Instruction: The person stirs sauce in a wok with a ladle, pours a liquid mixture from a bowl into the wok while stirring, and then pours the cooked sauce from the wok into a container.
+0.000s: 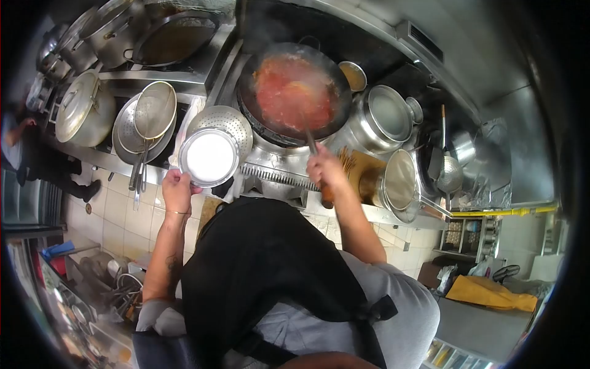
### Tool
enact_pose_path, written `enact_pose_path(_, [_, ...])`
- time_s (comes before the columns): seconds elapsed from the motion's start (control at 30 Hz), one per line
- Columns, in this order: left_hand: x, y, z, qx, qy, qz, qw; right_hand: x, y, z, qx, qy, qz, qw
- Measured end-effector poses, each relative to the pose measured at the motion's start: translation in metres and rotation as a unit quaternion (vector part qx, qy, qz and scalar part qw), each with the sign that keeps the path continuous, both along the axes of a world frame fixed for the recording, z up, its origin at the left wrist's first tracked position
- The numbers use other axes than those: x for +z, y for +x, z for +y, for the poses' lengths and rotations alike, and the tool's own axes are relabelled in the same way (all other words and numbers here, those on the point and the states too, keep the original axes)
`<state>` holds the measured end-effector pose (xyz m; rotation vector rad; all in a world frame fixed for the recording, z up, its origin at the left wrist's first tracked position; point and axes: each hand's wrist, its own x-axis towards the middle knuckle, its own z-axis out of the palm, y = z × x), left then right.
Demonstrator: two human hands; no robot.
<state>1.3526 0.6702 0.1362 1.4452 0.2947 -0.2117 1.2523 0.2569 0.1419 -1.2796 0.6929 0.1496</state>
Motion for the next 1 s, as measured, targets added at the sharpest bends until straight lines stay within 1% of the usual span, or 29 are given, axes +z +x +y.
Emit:
enact_pose_path(0.03, [0.004,0.000,-0.002,0.000,-0.007,0.010,1.000,0.000,0.006,-0.022,-0.037,0.284,-0.066,0.956])
enact_pose_path(0.07, [0.003,0.001,-0.002,-0.006,-0.008,0.009,1.000,0.018,0.016,-0.032,-0.095,0.379,-0.067,0.918])
enact_pose_path(0.1, [0.002,0.002,-0.003,-0.008,-0.003,0.007,1.000,0.019,0.024,-0.047,-0.089,0.355,-0.057,0.929])
enact_pose_path(0.13, [0.001,0.001,-0.003,-0.009,0.001,0.007,1.000,0.003,0.032,-0.062,-0.012,0.207,-0.042,0.977])
enact_pose_path(0.17, [0.001,0.001,-0.004,-0.011,0.000,0.006,1.000,-0.020,0.037,-0.074,0.068,0.052,-0.025,0.996])
enact_pose_path(0.2, [0.002,0.002,-0.004,-0.008,0.003,0.005,1.000,-0.039,0.032,-0.071,0.109,-0.276,-0.053,0.953])
enact_pose_path(0.23, [0.003,0.002,-0.004,-0.005,0.006,0.005,1.000,-0.054,0.023,-0.057,0.138,-0.574,-0.076,0.804])
enact_pose_path(0.27, [0.004,0.003,-0.004,-0.003,0.004,0.004,1.000,-0.005,0.015,-0.019,0.143,-0.524,0.104,0.833])
enact_pose_path(0.3, [0.005,0.003,-0.004,0.001,-0.002,0.004,1.000,-0.008,0.005,0.000,0.146,-0.527,0.102,0.831])
enact_pose_path(0.37, [0.003,0.002,-0.005,0.011,-0.011,0.008,1.000,-0.013,-0.010,0.021,0.111,-0.513,0.151,0.838])
enact_pose_path(0.4, [0.001,0.003,-0.004,0.007,-0.006,0.002,1.000,-0.025,-0.009,0.018,0.116,-0.513,0.152,0.837])
enact_pose_path(0.47, [-0.002,0.004,-0.002,0.001,0.003,-0.002,1.000,-0.057,-0.011,0.007,0.082,-0.402,-0.005,0.912])
enact_pose_path(0.5, [-0.003,0.006,-0.002,-0.001,0.004,0.001,1.000,-0.043,-0.007,-0.005,0.080,-0.400,-0.003,0.913])
enact_pose_path(0.53, [-0.004,0.006,-0.003,-0.006,0.004,0.005,1.000,-0.013,0.004,-0.023,0.017,-0.037,-0.036,0.999])
enact_pose_path(0.57, [-0.005,0.007,-0.003,-0.012,0.005,0.006,1.000,0.008,0.013,-0.038,-0.051,0.330,-0.067,0.940])
enact_pose_path(0.63, [-0.008,0.009,-0.004,-0.008,0.002,0.001,1.000,0.021,0.029,-0.054,-0.075,0.302,-0.064,0.948])
enact_pose_path(0.67, [-0.008,0.009,-0.006,-0.010,0.000,0.001,1.000,0.022,0.032,-0.060,0.013,0.187,-0.053,0.981])
enact_pose_path(0.7, [-0.007,0.010,-0.006,-0.011,0.003,0.000,1.000,0.018,0.031,-0.057,0.013,0.185,-0.054,0.981])
enact_pose_path(0.73, [-0.006,0.010,-0.005,-0.012,0.008,0.000,1.000,0.008,0.026,-0.046,0.058,-0.051,0.021,0.997])
enact_pose_path(0.77, [-0.006,0.010,-0.004,-0.010,0.008,0.000,1.000,0.003,0.022,-0.025,0.101,-0.284,0.093,0.949])
enact_pose_path(0.8, [-0.007,0.010,-0.003,-0.008,0.007,-0.001,1.000,-0.001,0.015,-0.008,0.139,-0.500,0.158,0.840])
enact_pose_path(0.83, [-0.008,0.011,-0.003,-0.005,0.003,-0.004,1.000,-0.004,0.009,0.005,0.143,-0.501,0.155,0.839])
enact_pose_path(0.9, [-0.009,0.012,-0.003,-0.002,0.004,-0.008,1.000,-0.012,-0.012,0.028,0.118,-0.485,0.122,0.858])
enact_pose_path(0.93, [-0.010,0.012,-0.003,-0.006,0.005,-0.013,1.000,-0.051,-0.020,0.022,0.094,-0.557,0.004,0.825])
enact_pose_path(0.97, [-0.010,0.012,-0.002,-0.006,0.008,-0.011,1.000,-0.050,-0.016,0.011,0.096,-0.555,0.005,0.826])
enact_pose_path(1.0, [-0.011,0.013,-0.003,-0.004,-0.001,-0.003,1.000,-0.043,-0.005,-0.010,0.070,-0.215,-0.027,0.974])
